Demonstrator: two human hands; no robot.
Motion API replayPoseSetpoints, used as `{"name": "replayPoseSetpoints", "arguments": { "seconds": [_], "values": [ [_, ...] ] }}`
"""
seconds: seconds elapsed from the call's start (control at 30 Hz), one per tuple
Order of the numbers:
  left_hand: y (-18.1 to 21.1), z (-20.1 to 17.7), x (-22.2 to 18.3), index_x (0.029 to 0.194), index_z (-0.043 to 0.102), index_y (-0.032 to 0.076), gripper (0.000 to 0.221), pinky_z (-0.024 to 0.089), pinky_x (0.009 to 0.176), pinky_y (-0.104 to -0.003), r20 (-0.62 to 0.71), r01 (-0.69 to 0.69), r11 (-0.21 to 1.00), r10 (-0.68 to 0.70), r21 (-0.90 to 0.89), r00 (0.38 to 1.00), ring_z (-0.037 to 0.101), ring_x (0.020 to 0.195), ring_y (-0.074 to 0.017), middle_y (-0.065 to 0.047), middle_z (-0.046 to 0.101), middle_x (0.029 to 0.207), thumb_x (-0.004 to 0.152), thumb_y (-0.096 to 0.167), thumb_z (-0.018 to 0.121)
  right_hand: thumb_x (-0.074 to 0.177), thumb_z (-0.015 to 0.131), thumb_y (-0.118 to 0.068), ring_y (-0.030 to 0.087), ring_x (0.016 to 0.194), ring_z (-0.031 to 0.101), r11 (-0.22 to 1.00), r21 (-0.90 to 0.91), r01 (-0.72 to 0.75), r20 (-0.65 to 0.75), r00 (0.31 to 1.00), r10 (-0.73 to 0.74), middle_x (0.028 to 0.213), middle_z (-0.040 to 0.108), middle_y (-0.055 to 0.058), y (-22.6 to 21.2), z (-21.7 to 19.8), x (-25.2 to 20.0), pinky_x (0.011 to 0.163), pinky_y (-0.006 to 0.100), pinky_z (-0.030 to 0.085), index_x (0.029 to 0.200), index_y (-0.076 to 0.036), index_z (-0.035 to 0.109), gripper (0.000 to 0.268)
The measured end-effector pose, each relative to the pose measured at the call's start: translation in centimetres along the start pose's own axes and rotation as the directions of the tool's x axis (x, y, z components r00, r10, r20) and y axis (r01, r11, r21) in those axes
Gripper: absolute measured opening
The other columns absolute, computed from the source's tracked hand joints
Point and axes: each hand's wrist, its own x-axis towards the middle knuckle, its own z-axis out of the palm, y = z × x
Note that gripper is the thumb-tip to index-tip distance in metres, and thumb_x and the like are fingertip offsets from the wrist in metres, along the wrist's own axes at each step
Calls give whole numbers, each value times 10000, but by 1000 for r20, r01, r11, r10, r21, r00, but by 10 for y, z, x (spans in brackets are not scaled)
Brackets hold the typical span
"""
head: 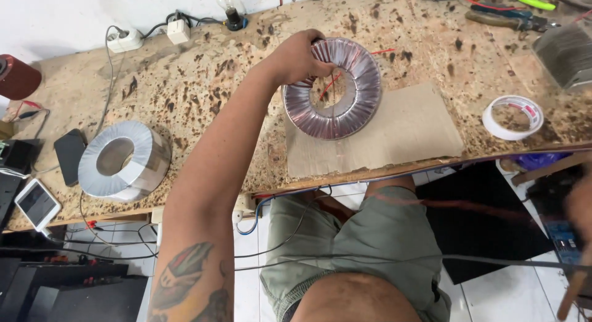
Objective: Manually winding copper wire around a toroidal transformer core to create a primary coil using a wooden stick as a shuttle.
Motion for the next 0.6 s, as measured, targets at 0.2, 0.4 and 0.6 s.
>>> {"name": "replayPoseSetpoints", "arguments": {
  "seconds": [0.2,0.4,0.6],
  "values": [
    [5,4,-6,1393,520,15,754,524,769,-371,-38,-12,999,13,31,999,674,921,-234,-93,703,1130,798,357,831,859,581,-525,169,243,239,861,383,335,2,932,-363,533,358,156,65,321,-165,158,293,142,1264,27,678,692],
    [23,16,-25,1426,492,24,900,585,887,-405,-109,-62,979,84,195,990,665,1065,-299,-127,638,1276,728,408,912,974,490,-343,192,250,272,898,420,135,83,979,-186,563,447,195,56,371,-154,229,304,173,1371,25,716,588],
    [38,33,-47,1420,479,35,919,595,862,-479,-165,-154,931,218,330,962,635,1128,-337,-141,606,1317,719,432,920,800,671,-186,254,440,534,755,583,300,-63,943,-326,786,597,161,-69,429,-123,328,320,391,1182,-17,602,423]
  ]
}}
